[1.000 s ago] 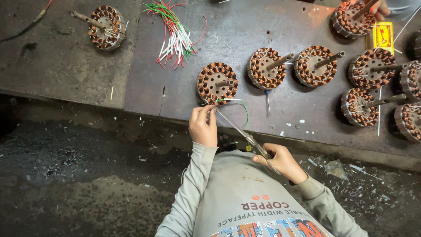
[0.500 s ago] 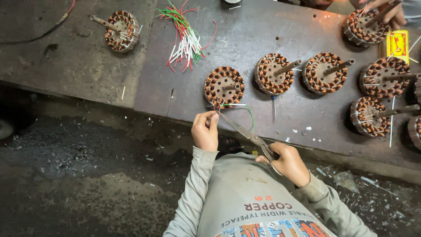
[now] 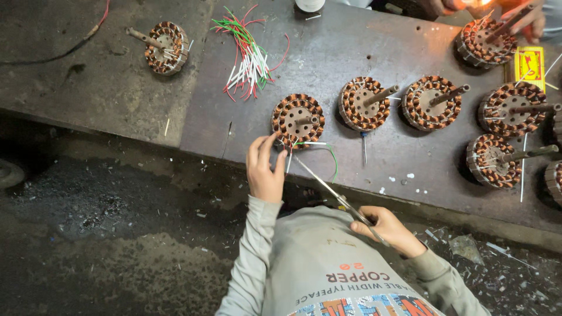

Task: The person winds colored wires around copper coils on motor stators, trims excess wire with scissors, and secures connections. Multiple stators are arranged on a metal workbench, and the person handles each one sequentially.

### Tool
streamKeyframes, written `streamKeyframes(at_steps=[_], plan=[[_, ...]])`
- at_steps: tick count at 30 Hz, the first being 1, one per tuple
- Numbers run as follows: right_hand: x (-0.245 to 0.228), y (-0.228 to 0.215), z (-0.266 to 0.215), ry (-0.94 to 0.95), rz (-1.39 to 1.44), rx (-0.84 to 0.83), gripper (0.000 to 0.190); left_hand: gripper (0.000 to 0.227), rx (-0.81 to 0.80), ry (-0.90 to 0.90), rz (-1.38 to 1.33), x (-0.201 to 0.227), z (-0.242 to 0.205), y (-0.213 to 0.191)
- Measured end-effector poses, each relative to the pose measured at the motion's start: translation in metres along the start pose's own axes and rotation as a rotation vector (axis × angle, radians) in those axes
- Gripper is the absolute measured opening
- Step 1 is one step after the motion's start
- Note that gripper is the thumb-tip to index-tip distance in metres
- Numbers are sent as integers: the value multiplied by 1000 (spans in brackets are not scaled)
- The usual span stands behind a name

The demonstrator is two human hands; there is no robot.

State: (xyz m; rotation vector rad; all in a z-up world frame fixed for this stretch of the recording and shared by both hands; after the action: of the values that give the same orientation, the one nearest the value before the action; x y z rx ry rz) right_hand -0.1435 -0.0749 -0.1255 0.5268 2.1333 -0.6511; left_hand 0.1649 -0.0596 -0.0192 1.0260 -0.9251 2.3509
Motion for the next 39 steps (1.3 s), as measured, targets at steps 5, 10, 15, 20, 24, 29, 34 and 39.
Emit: streamKeyframes(at_steps=[5,10,15,20,24,29,34,39], plan=[[-9,19,7,105,184,-133,42,10,-17,-105,44,-15,5,2],[-24,41,13,76,240,-95,39,14,-29,-321,-131,-33,-12,1],[-49,49,24,-44,-46,170,52,15,-68,-288,-95,-46,-17,-2],[-81,50,31,-96,-218,336,59,15,-103,-355,-106,-63,-22,-5],[-93,51,31,-131,-247,369,60,16,-104,-420,-208,-76,-26,-3],[-81,55,33,-128,-249,326,59,17,-51,-533,-413,-90,-24,1],[-48,46,24,-220,-118,85,53,19,9,-103,44,-59,4,-28],[-10,30,-2,-98,-30,115,45,31,-279,76,-13,-17,33,-1]])
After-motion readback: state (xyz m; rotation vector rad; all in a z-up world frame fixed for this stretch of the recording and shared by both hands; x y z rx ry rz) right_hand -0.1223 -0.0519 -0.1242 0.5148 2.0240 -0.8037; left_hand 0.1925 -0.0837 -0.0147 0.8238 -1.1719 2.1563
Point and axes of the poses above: each hand's wrist, its own z-axis towards the middle knuckle, its own y-axis out of the palm, x = y × z, the point moved 5 cm from there along z, towards the middle knuckle, and after that the axes turned 3 degrees about -z, right-handed, at the moved point
